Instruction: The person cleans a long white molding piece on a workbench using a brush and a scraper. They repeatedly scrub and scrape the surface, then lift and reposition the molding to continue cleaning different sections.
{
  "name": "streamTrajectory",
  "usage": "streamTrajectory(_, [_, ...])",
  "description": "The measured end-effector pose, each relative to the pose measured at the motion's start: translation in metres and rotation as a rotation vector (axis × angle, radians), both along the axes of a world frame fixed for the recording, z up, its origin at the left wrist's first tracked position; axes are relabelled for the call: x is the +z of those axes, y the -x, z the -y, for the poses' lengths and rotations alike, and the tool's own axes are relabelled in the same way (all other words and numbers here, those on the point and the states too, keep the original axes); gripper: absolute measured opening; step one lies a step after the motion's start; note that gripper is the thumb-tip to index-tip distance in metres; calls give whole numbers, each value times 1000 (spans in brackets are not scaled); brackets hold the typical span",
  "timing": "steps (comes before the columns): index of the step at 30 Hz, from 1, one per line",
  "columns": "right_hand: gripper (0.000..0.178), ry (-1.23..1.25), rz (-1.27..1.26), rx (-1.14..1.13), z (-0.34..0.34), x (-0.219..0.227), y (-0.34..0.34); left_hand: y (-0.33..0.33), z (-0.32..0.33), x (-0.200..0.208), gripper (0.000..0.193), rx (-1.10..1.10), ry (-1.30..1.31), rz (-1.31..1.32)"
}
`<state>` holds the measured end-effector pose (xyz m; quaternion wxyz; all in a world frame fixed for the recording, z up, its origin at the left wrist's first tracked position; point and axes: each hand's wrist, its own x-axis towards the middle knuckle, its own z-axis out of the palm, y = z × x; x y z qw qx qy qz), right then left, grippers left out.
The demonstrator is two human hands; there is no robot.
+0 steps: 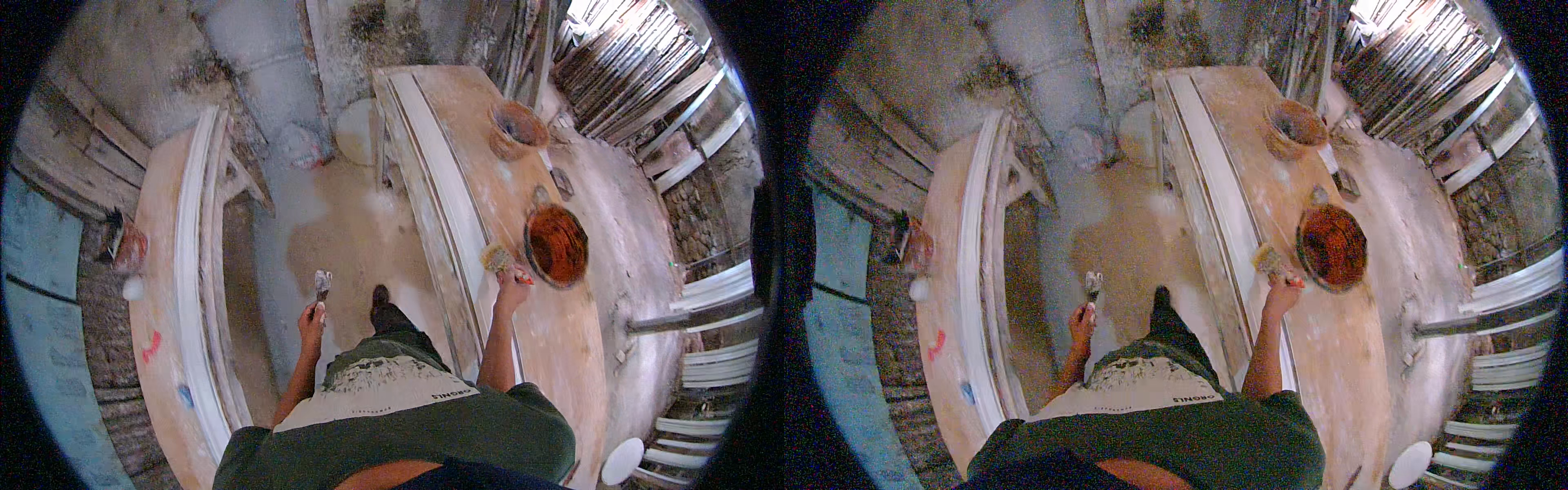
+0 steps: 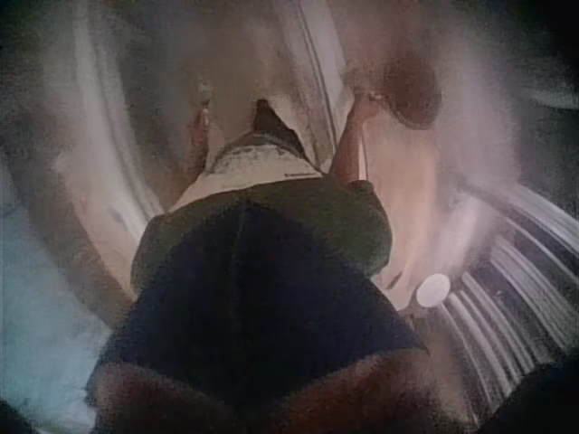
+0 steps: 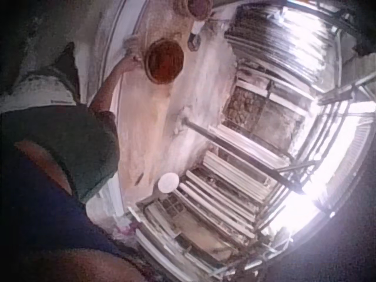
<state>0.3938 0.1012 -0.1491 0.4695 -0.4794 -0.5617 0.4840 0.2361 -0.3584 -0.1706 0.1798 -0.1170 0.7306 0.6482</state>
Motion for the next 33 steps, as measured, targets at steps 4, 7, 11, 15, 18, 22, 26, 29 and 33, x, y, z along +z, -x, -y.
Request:
streamTrajectory(4, [22, 229, -259, -27, -22, -10, 149, 108, -20, 11, 28, 211, -99, 3])
streamTrajectory(7, [19, 69, -184, -22, -132, -92, 223, 211, -67, -15, 28, -74, -65, -82])
streamTrajectory(11, [17, 129, -156, 37, -136, -66, 361, 301, -127, 2, 29, 21, -123, -4])
streamTrajectory(15, [12, 87, -298, 65, -158, -52, 485, 390, -179, -5, 33, -123, -159, 25])
streamTrajectory(18, [12, 125, -362, 20, -168, -24, 597, 474, -222, -17, 33, -231, -145, 55])
streamTrajectory(22, [19, 178, -349, -94, -211, -17, 726, 605, -292, -18, 33, -434, -198, -21])
streamTrajectory(26, [23, 241, -516, 14, -251, -14, 777, 698, -360, 1, 31, -492, -199, 79])
streamTrajectory(29, [21, 363, -585, -104, -272, -4, 774, 757, -395, 5, 29, -595, -153, 108])
streamTrajectory(33, [20, 451, -547, -292, -328, -67, 644, 775, -465, 31, 39, -890, -79, 123])
